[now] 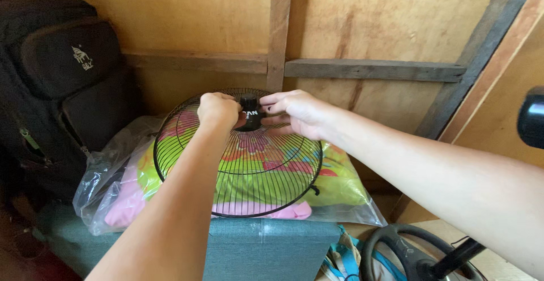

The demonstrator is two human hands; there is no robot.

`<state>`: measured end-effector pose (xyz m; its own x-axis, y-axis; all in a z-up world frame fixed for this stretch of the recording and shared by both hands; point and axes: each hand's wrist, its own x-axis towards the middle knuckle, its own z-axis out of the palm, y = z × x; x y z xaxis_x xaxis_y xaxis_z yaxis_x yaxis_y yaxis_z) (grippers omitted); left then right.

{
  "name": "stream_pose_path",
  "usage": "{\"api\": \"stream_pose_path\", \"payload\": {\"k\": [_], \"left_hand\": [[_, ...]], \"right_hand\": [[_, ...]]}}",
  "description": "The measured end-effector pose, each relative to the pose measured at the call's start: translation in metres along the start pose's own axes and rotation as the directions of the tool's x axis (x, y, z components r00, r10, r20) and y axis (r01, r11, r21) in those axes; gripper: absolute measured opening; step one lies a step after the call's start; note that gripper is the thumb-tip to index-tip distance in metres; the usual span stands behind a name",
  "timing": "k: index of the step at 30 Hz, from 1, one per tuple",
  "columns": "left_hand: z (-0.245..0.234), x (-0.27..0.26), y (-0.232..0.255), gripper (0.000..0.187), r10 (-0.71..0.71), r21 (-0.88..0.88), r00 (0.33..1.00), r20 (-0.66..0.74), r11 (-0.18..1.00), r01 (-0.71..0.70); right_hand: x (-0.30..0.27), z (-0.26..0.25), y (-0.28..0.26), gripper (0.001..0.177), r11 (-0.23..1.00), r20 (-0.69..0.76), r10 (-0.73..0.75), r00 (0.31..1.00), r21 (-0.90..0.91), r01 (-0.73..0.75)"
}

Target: The person assembles a standing fan by attaching the purple fan blade to the motor shaft, securing it with a nut, and then attaching the front and rear protective grilles. The person repeatedly removes and reattaches components during the process.

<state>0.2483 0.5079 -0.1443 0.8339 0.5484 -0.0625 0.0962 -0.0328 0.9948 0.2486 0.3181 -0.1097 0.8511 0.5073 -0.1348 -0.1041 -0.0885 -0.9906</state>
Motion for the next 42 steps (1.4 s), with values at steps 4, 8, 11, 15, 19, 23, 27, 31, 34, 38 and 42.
{"api": "stream_pose_path", "payload": {"k": [4,8,11,15,19,23,27,31,34,38,42], "left_hand": [[0.007,0.024,-0.02,0.021,0.287,0.435,0.958,-0.011,0.864,-0.254],[0.013,0.014,-0.025,0.034,0.201,0.605,0.978,-0.057,0.786,-0.126],[0.009,-0.002,-0.017,0.043,0.126,0.674,0.989,-0.072,0.737,-0.045],[-0.001,-0.026,0.0,0.043,0.169,0.634,0.979,-0.111,0.771,-0.061],[0.008,-0.051,0.027,0.041,0.221,0.546,0.97,-0.099,0.827,-0.133],[0.04,-0.094,0.06,0.043,0.301,0.467,0.953,-0.031,0.847,-0.252],[0.095,-0.155,0.09,0.045,0.325,0.376,0.943,0.074,0.866,-0.329],[0.162,-0.218,0.112,0.046,0.407,0.269,0.885,0.227,0.847,-0.459],[0.218,-0.258,0.122,0.045,0.505,0.182,0.796,0.334,0.794,-0.58],[0.288,-0.302,0.132,0.041,0.529,0.076,0.727,0.438,0.784,-0.616],[0.325,-0.343,0.153,0.054,0.403,-0.11,0.763,0.505,0.907,-0.406]], "right_hand": [[0.026,0.009,0.015,0.051,0.964,-0.049,-0.045,0.998,-0.266,0.03],[0.049,0.011,0.031,0.061,0.76,0.057,-0.182,0.982,-0.625,0.177],[0.055,0.009,0.036,0.064,0.69,0.11,-0.204,0.973,-0.688,0.223],[0.036,0.007,0.022,0.058,0.766,0.077,-0.239,0.968,-0.598,0.237],[-0.015,-0.005,-0.008,0.055,0.881,-0.123,-0.106,0.987,-0.471,0.036],[-0.081,-0.029,-0.044,0.051,0.946,-0.162,-0.16,0.974,-0.308,0.104],[-0.167,-0.069,-0.082,0.047,0.953,-0.194,-0.27,0.943,-0.194,0.233],[-0.273,-0.105,-0.118,0.046,0.915,-0.256,-0.388,0.885,-0.223,0.337],[-0.355,-0.13,-0.138,0.047,0.885,-0.275,-0.452,0.849,-0.256,0.388],[-0.445,-0.171,-0.144,0.049,0.83,-0.362,-0.55,0.753,-0.339,0.443],[-0.497,-0.24,-0.133,0.045,0.867,-0.667,-0.494,0.558,-0.425,0.259]]}}
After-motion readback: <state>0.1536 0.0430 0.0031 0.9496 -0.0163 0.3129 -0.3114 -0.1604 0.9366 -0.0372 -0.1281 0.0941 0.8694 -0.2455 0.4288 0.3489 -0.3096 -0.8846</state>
